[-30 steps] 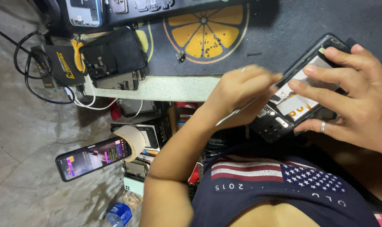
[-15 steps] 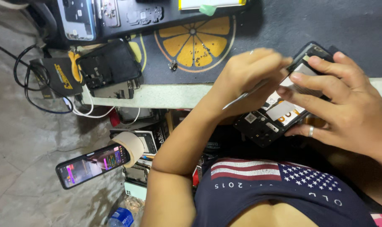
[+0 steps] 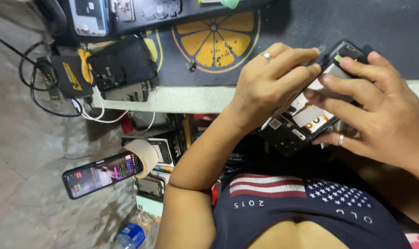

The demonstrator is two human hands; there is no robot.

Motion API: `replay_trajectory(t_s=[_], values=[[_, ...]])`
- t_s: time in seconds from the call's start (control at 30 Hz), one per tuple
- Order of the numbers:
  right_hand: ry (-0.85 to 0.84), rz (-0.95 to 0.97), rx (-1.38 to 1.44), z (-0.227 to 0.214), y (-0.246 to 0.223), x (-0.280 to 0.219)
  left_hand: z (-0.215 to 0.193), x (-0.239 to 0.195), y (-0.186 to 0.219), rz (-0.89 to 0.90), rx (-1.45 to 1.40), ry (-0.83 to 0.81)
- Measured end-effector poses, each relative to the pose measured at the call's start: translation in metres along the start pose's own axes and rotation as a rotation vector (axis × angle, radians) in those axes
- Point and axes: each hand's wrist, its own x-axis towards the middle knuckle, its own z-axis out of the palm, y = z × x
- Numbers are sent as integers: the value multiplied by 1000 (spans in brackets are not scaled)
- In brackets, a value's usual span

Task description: The person uses a metal spudger and a green plastic pry tool to carefully pry and separate the battery and internal components from a disassembled smartphone. They repeatedly lift adhesive and adjust the battery while holding the phone body steady.

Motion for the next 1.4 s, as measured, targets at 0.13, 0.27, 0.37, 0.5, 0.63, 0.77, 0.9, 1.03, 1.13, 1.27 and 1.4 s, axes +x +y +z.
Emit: replay_trajectory(t_s=[0.13,0.27,0.37,0.5,0.63,0.77,0.9,1.03,1.13,1.27,1.4], values=[[4,-14,2,-3,-1,-2,1,1,2,7,37,-7],[-3,-9,-46,-4,-5,-3,-9,-13,7,-66,65,10],[-6,-5,-82,-4,-8,-3,-20,-26,16,2,165,-58],[0,4,-74,-5,-8,-3,-36,-38,30,-39,120,-92],[7,-1,-76,-3,-9,-3,-30,-32,27,-103,-29,69],[-2,8,-127,-4,-14,-6,-7,-32,20,-180,-55,288],[-21,-27,-335,-9,-21,-3,0,-36,23,-142,95,237],[12,-68,-473,-14,-36,1,-10,-43,38,-112,201,175],[13,-92,-632,-17,-45,7,-18,-39,42,-73,212,106],[6,-135,-822,-21,-52,10,-29,-44,44,-56,180,-17],[53,-161,-827,-25,-53,10,-36,-48,38,-77,101,33]])
